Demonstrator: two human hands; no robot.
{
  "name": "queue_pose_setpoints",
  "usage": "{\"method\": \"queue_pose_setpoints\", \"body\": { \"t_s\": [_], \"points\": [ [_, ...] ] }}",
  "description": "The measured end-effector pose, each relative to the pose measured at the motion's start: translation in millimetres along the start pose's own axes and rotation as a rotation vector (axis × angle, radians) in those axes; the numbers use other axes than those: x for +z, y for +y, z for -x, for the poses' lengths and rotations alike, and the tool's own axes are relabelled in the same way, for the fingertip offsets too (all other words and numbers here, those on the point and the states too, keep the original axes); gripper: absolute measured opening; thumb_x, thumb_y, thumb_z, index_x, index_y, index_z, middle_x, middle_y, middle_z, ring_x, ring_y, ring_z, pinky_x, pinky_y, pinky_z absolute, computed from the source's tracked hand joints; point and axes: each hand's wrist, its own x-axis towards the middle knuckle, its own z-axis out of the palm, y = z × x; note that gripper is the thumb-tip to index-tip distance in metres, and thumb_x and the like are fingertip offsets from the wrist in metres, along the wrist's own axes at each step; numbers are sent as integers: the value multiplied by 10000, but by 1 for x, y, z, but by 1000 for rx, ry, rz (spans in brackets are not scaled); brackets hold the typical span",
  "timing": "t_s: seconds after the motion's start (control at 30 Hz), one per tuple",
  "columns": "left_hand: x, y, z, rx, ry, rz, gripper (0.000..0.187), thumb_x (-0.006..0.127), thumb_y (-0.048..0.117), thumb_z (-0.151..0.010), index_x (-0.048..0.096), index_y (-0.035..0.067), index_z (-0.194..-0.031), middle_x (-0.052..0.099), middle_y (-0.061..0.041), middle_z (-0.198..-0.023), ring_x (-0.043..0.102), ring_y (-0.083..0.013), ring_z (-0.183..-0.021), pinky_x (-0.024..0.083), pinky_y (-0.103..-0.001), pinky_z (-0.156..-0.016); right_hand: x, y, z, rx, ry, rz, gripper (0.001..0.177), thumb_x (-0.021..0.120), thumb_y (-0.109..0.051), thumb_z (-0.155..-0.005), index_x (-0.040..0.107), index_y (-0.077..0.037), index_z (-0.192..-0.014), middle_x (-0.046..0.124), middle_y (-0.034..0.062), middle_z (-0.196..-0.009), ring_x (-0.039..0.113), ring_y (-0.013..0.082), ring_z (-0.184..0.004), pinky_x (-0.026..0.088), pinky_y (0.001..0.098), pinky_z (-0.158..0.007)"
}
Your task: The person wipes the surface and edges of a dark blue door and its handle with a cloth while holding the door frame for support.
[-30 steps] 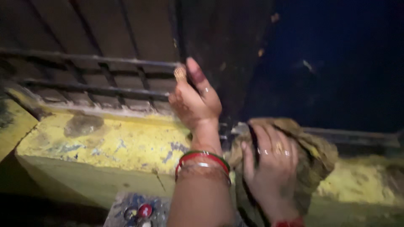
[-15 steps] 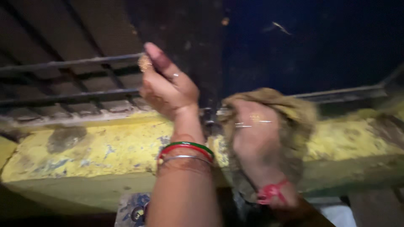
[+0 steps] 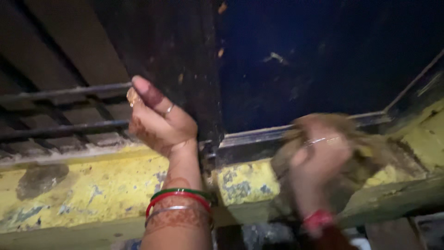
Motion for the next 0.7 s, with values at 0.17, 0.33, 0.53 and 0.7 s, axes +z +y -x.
{"method": "queue_pose_setpoints", "body": {
  "t_s": [0.17, 0.33, 0.53, 0.7],
  "points": [
    [-2, 11, -6, -74, -27, -48, 617, 318, 464, -1117, 697, -3, -979, 701, -264, -858, 684, -466, -849, 506, -496, -736, -37, -57, 33, -474, 103, -424, 455, 654, 50, -782, 734, -141, -1187, 699, 92, -1178, 643, 281, -1174, 414, 473, -1083],
    [1, 7, -5, 16, 23, -20, 619, 312, 475, -1147, 682, -9, -1034, 695, -267, -898, 671, -486, -861, 515, -506, -736, -55, -23, 9, -216, 28, -270, 484, 663, 42, -767, 745, -166, -1196, 688, 83, -1216, 595, 284, -1212, 413, 517, -1080],
    [-1, 7, -6, -96, -48, -58, 586, 336, 464, -1104, 690, 12, -989, 693, -264, -833, 673, -484, -830, 498, -527, -714, -33, -78, 38, -428, 19, -348, 357, 719, -83, -841, 730, -155, -1190, 725, 85, -1119, 690, 241, -1037, 412, 542, -1057],
    [-1, 9, -5, -67, 0, -46, 585, 332, 477, -1117, 683, 20, -1012, 706, -241, -851, 693, -459, -827, 525, -513, -722, -47, -54, 13, -308, -148, -286, 389, 673, -32, -901, 742, -237, -1224, 702, 48, -1184, 650, 210, -1069, 471, 431, -1026]
  ]
}}
